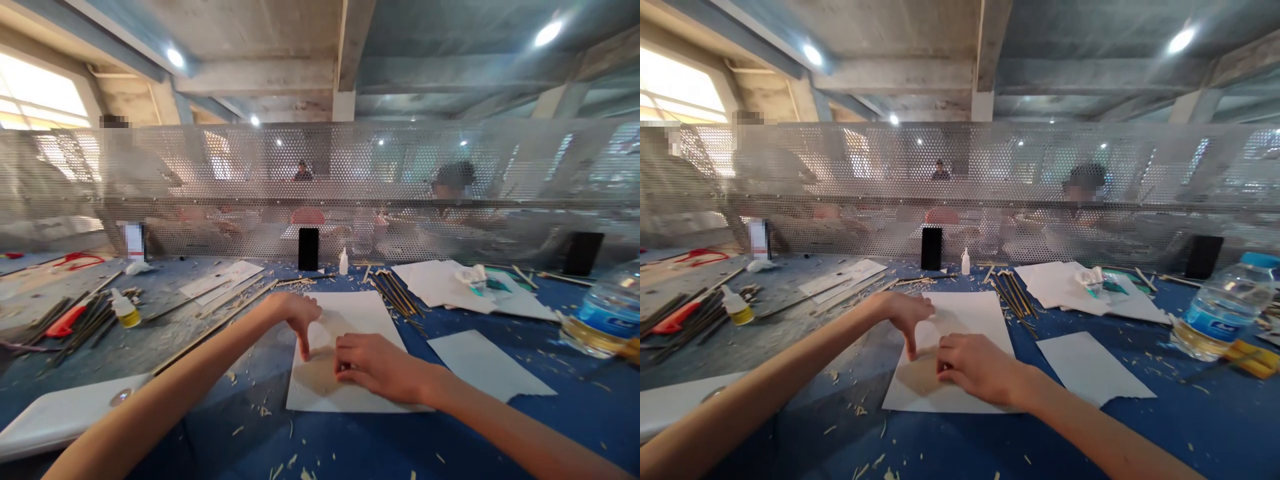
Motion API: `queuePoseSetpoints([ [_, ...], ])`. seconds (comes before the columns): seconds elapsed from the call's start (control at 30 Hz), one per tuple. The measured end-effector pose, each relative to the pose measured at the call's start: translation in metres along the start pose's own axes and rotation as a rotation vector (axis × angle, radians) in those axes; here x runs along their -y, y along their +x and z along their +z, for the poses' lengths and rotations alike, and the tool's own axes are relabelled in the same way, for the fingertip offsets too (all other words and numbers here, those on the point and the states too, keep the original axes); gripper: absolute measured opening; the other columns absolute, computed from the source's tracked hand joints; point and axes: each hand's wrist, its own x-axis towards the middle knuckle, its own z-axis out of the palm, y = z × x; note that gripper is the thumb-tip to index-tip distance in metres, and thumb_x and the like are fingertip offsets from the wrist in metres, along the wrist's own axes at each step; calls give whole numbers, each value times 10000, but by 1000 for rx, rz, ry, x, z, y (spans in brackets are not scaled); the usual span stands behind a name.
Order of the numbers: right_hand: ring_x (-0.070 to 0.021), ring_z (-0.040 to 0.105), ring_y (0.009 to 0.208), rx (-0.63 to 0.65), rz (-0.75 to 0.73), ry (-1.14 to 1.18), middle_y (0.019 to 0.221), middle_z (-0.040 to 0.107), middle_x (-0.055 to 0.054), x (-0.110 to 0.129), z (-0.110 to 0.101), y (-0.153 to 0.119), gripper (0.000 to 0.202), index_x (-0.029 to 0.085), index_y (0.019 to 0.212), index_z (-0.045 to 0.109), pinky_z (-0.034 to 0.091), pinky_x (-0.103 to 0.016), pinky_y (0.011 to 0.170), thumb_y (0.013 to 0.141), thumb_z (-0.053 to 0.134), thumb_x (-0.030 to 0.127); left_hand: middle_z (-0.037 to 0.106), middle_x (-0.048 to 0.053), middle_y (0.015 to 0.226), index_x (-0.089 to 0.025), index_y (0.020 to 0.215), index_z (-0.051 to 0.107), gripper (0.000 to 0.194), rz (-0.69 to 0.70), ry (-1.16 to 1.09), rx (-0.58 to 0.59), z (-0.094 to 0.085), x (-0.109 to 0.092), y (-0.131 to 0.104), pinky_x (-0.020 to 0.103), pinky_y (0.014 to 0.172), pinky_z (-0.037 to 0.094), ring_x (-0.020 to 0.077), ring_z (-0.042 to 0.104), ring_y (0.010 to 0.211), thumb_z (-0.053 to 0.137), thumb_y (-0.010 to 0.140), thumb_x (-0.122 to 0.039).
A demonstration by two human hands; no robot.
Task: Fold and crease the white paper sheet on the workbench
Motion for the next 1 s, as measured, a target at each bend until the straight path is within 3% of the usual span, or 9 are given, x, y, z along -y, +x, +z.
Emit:
queuePoseSetpoints([
  [0.4,-165,605,931,-26,-21,-73,989,653,-31,5,6,-1,180,188,1002,650,441,-272,825,992,512,303,603,176,1304,-163,1255,600,906,-2,14,0,-1,-2,0,373,962,437,377,537,1184,829,506,-619],
  [0.53,-171,604,912,-67,50,-90,983,650,-45,1,6,1,172,175,959,666,443,-276,814,985,523,267,621,193,1271,-131,1236,610,955,-1,-4,-5,0,-1,1,371,951,440,390,551,1162,839,466,-647],
  [0.67,-149,601,853,-25,8,-9,958,646,-32,-1,6,1,159,174,932,668,445,-251,779,969,554,280,613,152,1300,-189,1245,609,961,-26,-41,-24,1,-1,0,379,941,450,375,550,1169,857,428,-632],
  [0.77,-160,600,889,-77,8,-30,984,646,-35,-6,11,1,146,178,963,666,440,-267,803,972,545,259,622,137,1288,-215,1222,626,932,-15,-51,-30,1,-1,0,387,936,451,375,551,1168,867,415,-615],
  [0.87,-175,602,918,-117,62,-49,988,645,-43,-9,14,1,130,177,956,671,438,-281,818,963,555,235,630,157,1265,-190,1190,646,897,8,-43,-33,1,0,0,393,927,454,384,561,1147,867,425,-603],
  [1.0,-157,607,882,-35,20,22,977,648,-33,-7,12,2,150,190,949,674,445,-262,802,969,554,278,623,209,1253,-131,1211,635,916,20,-41,-46,3,2,2,408,918,458,408,558,1142,874,447,-578],
])
